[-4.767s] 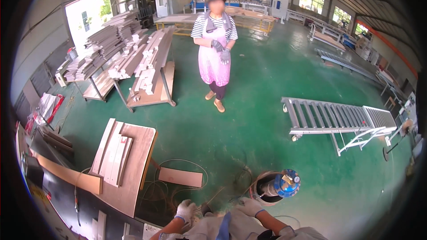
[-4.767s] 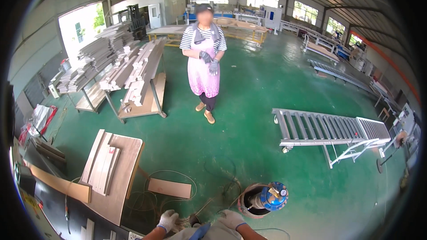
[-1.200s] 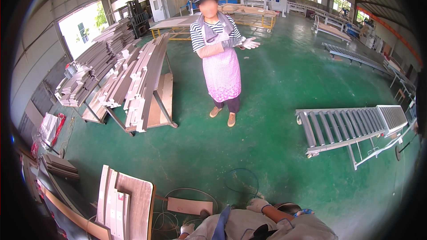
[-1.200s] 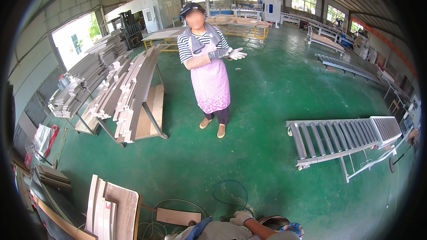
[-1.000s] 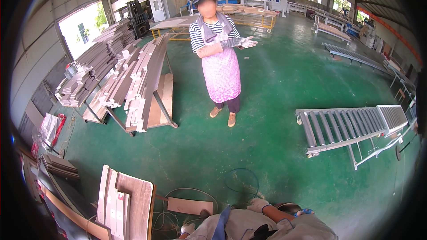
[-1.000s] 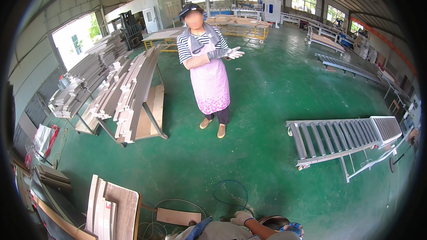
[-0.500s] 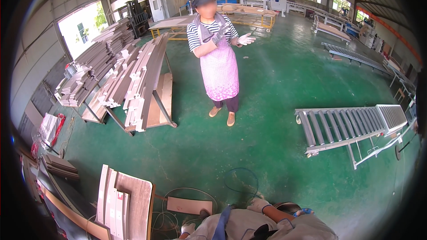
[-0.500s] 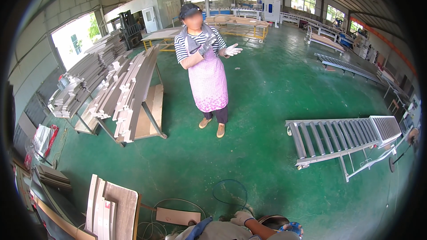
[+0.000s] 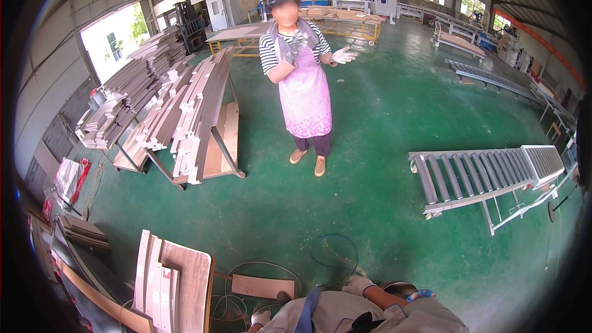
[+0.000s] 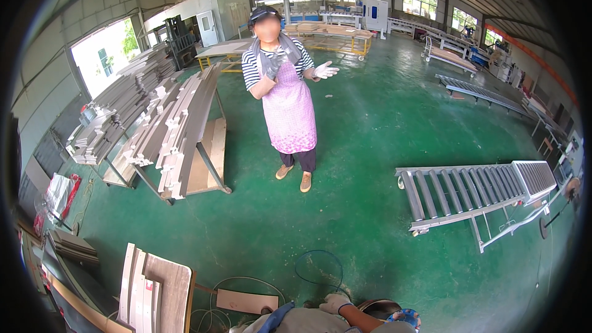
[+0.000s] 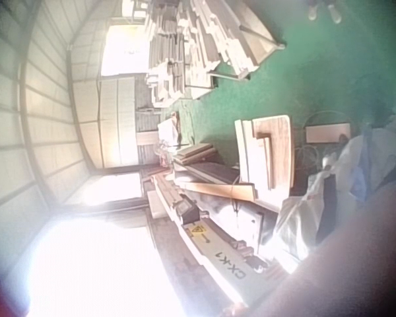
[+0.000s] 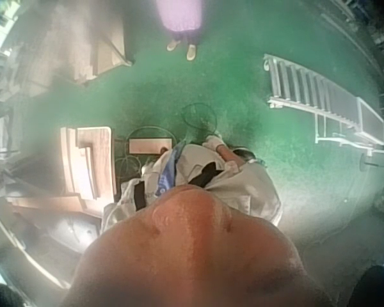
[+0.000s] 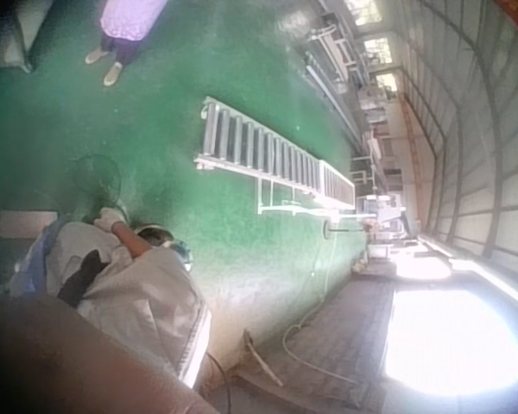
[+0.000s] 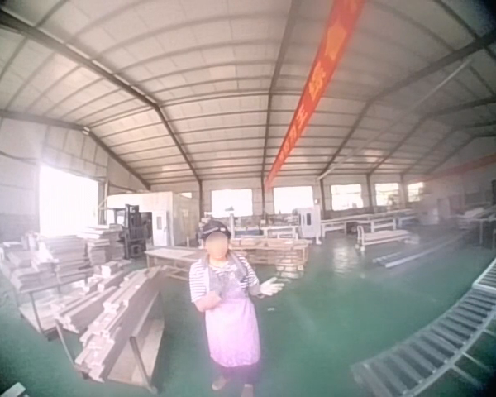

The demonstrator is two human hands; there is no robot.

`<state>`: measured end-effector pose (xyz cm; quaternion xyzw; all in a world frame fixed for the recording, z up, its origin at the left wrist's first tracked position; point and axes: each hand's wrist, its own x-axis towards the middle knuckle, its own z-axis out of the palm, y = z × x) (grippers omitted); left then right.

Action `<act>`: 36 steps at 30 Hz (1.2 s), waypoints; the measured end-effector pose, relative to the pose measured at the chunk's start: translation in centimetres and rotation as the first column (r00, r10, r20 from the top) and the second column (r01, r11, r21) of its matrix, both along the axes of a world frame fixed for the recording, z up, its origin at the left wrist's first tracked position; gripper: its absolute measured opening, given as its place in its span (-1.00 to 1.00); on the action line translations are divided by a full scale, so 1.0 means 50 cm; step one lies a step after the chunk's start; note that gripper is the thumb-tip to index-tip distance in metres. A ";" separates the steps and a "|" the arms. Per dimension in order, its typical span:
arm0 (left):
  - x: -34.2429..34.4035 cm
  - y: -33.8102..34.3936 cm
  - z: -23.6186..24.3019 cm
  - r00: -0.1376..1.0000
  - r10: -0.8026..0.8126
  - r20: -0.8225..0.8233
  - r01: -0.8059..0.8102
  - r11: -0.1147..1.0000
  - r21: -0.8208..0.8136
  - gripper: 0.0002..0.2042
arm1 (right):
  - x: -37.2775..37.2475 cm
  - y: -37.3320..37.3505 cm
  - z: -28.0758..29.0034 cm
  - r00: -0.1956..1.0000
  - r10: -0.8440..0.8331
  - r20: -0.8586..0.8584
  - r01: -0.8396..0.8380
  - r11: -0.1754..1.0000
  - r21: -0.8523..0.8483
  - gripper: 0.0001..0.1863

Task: The person feeds wooden boards into an edge-banding machine, removes them, trims the edges with a hand tool, and wipes them with a cloth.

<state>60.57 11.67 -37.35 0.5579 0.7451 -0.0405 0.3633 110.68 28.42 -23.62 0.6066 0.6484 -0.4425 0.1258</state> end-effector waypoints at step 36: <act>0.009 0.027 0.007 0.993 -0.100 -0.068 0.100 0.995 0.008 -0.67 | 0.008 0.034 0.008 1.000 -0.006 -0.016 0.005 0.999 -0.050 -0.13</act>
